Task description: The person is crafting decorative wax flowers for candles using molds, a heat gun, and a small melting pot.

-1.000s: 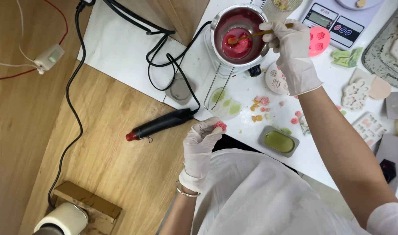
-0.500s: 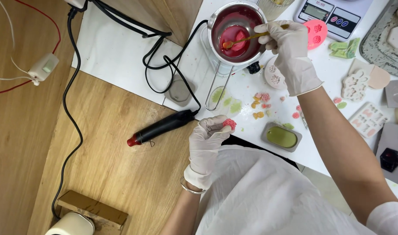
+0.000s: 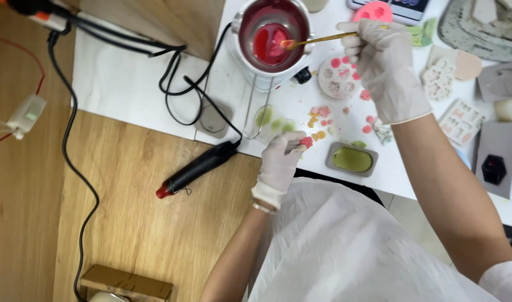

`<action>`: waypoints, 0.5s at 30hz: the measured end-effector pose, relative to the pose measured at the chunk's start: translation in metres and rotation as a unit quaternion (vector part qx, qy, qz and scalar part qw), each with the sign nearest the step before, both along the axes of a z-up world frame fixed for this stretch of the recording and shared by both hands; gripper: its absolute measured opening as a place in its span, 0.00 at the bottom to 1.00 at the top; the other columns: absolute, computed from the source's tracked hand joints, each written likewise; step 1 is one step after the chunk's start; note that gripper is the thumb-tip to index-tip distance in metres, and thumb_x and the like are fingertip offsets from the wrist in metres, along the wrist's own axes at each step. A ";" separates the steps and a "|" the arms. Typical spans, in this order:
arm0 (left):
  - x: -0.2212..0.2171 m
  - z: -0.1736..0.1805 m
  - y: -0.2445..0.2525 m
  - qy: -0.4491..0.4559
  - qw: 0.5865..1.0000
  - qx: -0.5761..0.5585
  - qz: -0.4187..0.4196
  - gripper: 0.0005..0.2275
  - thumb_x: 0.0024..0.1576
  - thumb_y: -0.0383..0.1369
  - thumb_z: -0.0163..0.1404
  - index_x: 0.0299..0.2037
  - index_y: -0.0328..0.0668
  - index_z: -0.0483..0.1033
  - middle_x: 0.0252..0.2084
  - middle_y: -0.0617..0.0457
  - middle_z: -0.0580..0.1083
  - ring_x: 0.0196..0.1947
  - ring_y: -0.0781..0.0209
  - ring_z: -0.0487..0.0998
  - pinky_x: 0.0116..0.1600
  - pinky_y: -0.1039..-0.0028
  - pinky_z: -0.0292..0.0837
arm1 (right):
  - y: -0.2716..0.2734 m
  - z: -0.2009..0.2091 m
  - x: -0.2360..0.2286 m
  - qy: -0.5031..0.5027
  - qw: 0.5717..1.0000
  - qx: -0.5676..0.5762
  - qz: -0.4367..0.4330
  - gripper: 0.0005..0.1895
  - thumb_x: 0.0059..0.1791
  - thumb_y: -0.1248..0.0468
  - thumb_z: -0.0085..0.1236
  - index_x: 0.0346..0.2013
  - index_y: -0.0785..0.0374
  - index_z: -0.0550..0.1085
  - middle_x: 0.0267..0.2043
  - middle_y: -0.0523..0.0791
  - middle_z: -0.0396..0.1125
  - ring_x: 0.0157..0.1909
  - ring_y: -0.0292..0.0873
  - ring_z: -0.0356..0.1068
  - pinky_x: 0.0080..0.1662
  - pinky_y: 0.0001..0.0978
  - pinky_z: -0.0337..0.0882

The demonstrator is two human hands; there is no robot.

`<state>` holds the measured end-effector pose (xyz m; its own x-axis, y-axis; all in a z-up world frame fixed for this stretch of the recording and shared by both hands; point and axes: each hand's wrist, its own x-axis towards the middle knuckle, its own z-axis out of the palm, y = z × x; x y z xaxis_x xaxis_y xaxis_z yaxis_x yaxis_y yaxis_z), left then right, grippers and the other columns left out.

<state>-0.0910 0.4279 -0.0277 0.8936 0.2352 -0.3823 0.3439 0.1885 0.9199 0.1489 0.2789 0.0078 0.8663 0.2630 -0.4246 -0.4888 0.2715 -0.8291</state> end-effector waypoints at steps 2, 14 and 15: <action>0.019 -0.020 -0.009 0.003 0.977 0.187 -0.106 0.11 0.56 0.23 0.58 0.48 0.34 0.79 0.45 0.46 0.80 0.43 0.60 0.82 0.50 0.73 0.76 | 0.004 -0.010 -0.004 -0.057 0.998 0.025 0.000 0.12 0.59 0.66 0.53 0.45 0.76 0.77 0.34 0.47 0.72 0.32 0.38 0.67 0.37 0.29 0.69; 0.073 -0.096 0.016 -0.121 0.913 0.361 -0.145 0.10 0.50 0.24 0.56 0.42 0.37 0.74 0.37 0.42 0.77 0.38 0.45 0.78 0.45 0.58 0.72 | 0.111 -0.062 -0.035 -0.095 0.995 -0.010 0.025 0.14 0.52 0.63 0.63 0.49 0.68 0.77 0.34 0.43 0.72 0.31 0.32 0.69 0.36 0.25 0.74; 0.073 -0.107 0.022 -0.128 0.912 0.357 -0.156 0.10 0.50 0.24 0.56 0.42 0.37 0.74 0.37 0.42 0.77 0.38 0.45 0.78 0.45 0.58 0.72 | 0.103 -0.058 -0.041 -0.097 0.995 -0.015 0.011 0.14 0.52 0.63 0.63 0.49 0.68 0.77 0.34 0.43 0.72 0.31 0.32 0.69 0.36 0.25 0.74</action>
<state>-0.0179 0.4498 -0.1344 0.9982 0.0605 -0.0001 0.0341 -0.5608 0.8273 0.1080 0.3824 -0.0498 0.9269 0.2727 -0.2579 -0.3244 0.2366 -0.9159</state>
